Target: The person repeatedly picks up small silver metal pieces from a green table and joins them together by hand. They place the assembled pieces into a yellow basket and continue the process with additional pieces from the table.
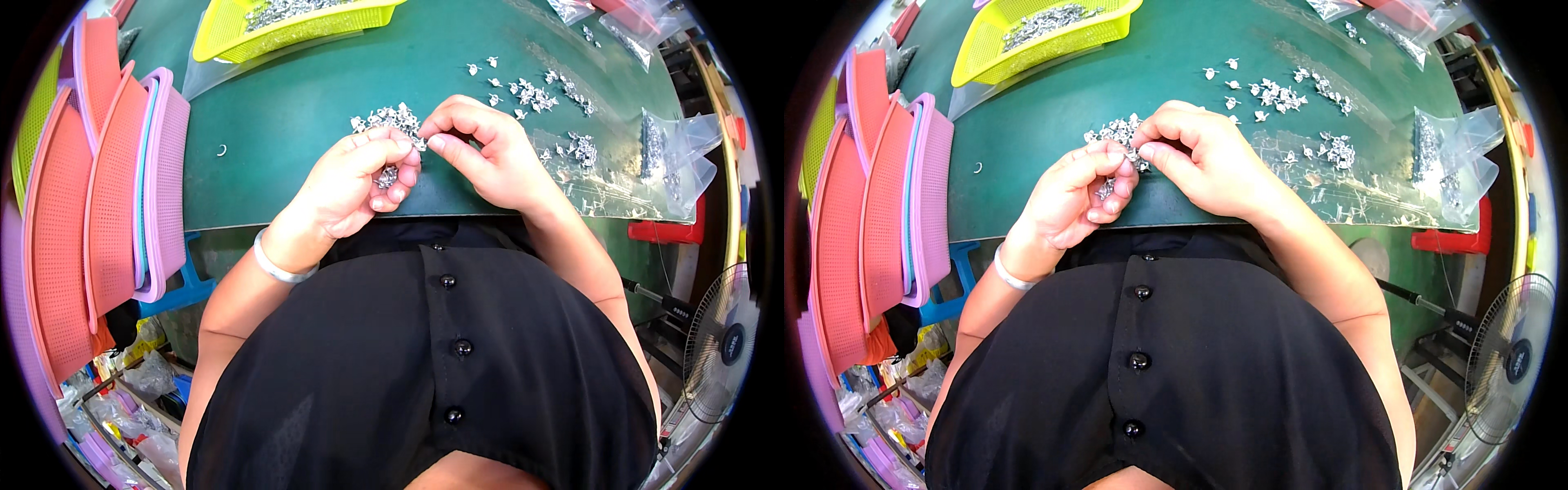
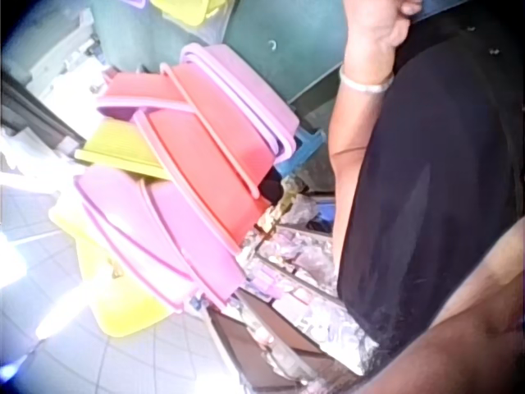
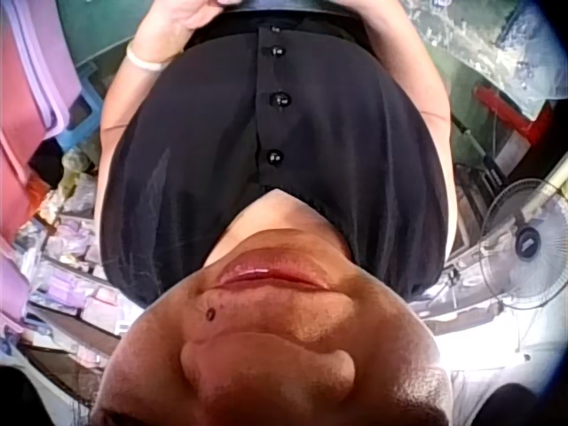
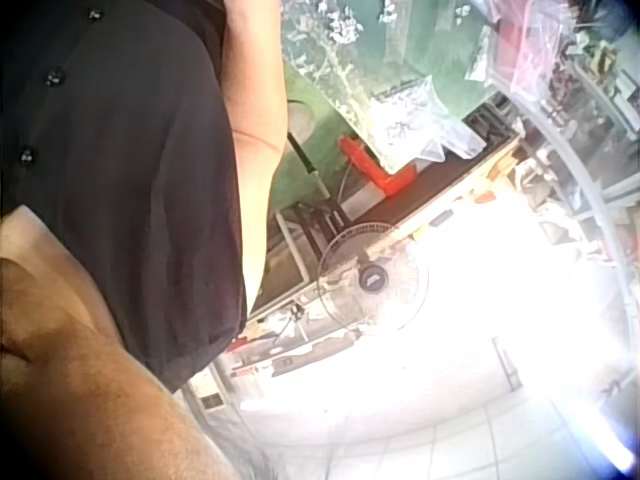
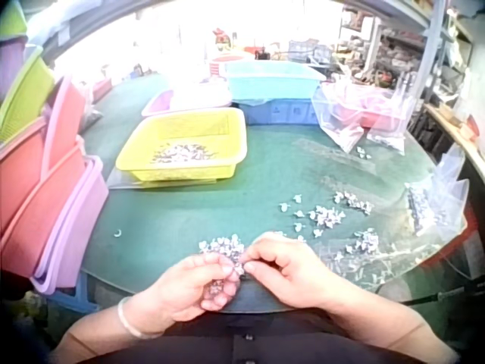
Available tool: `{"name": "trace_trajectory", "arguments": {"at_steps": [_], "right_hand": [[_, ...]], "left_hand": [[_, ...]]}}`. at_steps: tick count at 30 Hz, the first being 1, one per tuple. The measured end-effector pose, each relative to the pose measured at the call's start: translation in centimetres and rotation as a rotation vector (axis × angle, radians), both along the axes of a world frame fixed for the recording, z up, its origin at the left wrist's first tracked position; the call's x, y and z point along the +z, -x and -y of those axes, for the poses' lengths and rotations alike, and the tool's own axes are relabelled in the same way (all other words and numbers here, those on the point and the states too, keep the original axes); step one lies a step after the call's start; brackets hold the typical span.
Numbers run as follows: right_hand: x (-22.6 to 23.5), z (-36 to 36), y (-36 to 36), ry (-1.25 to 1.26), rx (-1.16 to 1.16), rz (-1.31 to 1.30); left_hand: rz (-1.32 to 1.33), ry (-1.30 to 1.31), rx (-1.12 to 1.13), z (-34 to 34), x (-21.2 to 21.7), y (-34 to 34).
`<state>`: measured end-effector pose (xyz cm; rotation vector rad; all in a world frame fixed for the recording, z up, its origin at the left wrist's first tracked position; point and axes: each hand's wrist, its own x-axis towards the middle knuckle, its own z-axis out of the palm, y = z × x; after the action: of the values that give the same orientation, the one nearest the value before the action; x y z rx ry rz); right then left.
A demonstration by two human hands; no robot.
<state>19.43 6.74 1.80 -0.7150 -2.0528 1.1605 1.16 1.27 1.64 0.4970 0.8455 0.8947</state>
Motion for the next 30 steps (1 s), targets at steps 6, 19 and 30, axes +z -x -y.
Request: {"name": "trace_trajectory", "arguments": {"at_steps": [6, 19, 30], "right_hand": [[0.0, 0.0, 0.1, -0.069, 0.013, -0.041], [-0.4, 0.4, 0.0, 0.014, -0.064, -0.042], [-0.9, 0.6, 0.6, -0.282, -0.116, -0.005]], "left_hand": [[0.113, 0.087, -0.031, -0.2, -0.1, 0.1], [-0.064, -0.062, 0.079, 0.1, 0.0, -0.6], [-0.043, 0.028, 0.029, 0.2, 0.1, -0.7]]}}
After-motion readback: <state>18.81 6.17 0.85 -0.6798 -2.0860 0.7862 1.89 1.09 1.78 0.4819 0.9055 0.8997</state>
